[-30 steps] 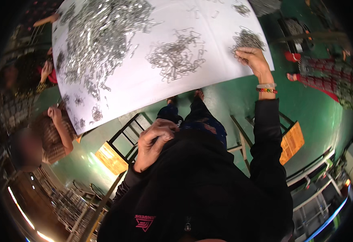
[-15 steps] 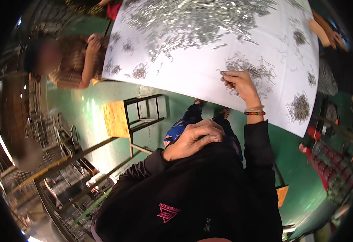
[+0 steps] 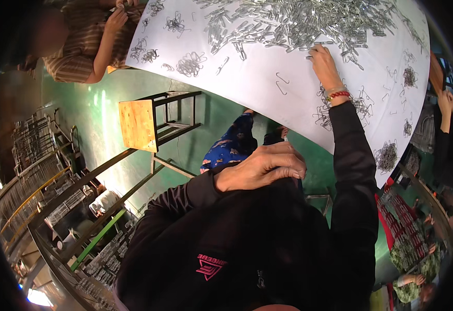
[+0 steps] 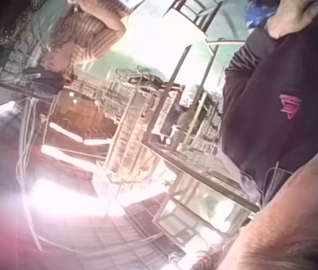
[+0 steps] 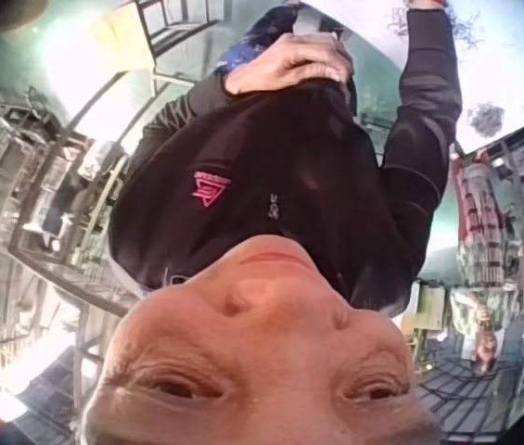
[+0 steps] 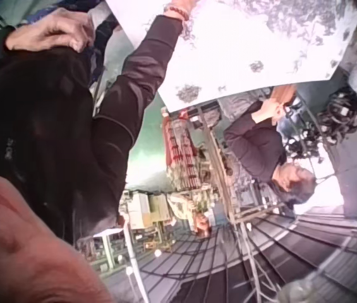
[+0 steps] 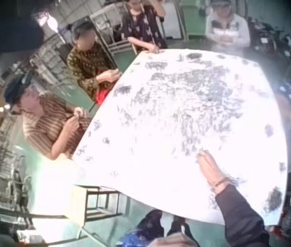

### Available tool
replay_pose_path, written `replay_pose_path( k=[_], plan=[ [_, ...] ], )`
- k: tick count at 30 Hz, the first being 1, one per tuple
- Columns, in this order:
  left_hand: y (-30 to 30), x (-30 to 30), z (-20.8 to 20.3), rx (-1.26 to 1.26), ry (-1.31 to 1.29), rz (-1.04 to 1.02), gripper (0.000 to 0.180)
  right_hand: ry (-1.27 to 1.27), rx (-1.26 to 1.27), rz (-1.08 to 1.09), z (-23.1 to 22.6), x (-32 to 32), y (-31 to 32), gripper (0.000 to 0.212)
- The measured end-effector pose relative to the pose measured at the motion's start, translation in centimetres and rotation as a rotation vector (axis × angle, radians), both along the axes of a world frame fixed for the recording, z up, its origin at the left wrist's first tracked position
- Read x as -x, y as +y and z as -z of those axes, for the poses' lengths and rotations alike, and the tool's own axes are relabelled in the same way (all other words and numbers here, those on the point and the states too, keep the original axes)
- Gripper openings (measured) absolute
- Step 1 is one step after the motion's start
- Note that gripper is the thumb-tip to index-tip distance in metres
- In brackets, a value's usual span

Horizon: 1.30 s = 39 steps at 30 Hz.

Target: The person sorts small metal pieces on a table and attaches them to long vertical strings hanging from a rack.

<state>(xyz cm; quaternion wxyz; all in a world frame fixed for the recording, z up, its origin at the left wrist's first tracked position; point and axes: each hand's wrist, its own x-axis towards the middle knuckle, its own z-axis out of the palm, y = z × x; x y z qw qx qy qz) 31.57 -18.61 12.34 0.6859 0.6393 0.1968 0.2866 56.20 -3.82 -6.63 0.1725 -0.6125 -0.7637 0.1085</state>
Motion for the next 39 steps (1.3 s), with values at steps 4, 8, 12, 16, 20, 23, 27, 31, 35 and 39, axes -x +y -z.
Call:
replay_pose_path(
  k=[4, 8, 12, 16, 20, 23, 27, 31, 35, 39],
  plan=[
    [1.4, 0.4, 0.3, -0.028, -0.012, 0.076, 0.01, -0.09, 0.035, 0.021, -0.5, 1.3, 0.4, 0.011],
    [2.3, 0.4, 0.1, 0.008, -0.005, 0.103, 0.013, 0.021, 0.102, 0.071, -1.7, 0.9, -0.6, 0.011],
    [1.6, 0.4, 1.5, 0.004, 0.011, 0.037, 0.009, 0.963, 0.333, 0.479, -10.1, 3.4, -6.2, 0.018],
    [0.9, -0.6, 2.7, 0.007, 0.074, 0.034, 0.009, 1.386, 0.255, 0.622, -14.4, 4.3, -15.2, 0.023],
    [-0.4, -2.5, 2.9, 0.108, 0.144, -0.041, 0.013, 1.499, 0.223, 0.687, -15.5, 4.3, -20.4, 0.024],
    [-1.5, -3.6, 3.1, 0.12, 0.212, -0.015, 0.012, 1.408, 0.141, 0.767, -16.8, 4.4, -22.0, 0.024],
    [-3.2, -4.8, 3.7, 0.086, 0.255, 0.002, 0.013, 1.295, 0.052, 0.765, -18.6, 4.2, -24.3, 0.025],
    [-4.4, -5.4, 4.1, 0.092, 0.235, -0.004, 0.015, 1.271, -0.025, 0.763, -19.8, 4.4, -25.7, 0.023],
    [-5.0, -5.3, 3.2, 0.07, 0.298, -0.006, 0.016, 1.237, -0.058, 0.747, -19.5, 4.9, -26.4, 0.024],
    [-5.8, -4.9, 3.4, 0.061, 0.254, -0.06, 0.017, 1.246, -0.179, 0.791, -19.2, 5.5, -26.6, 0.023]
  ],
)
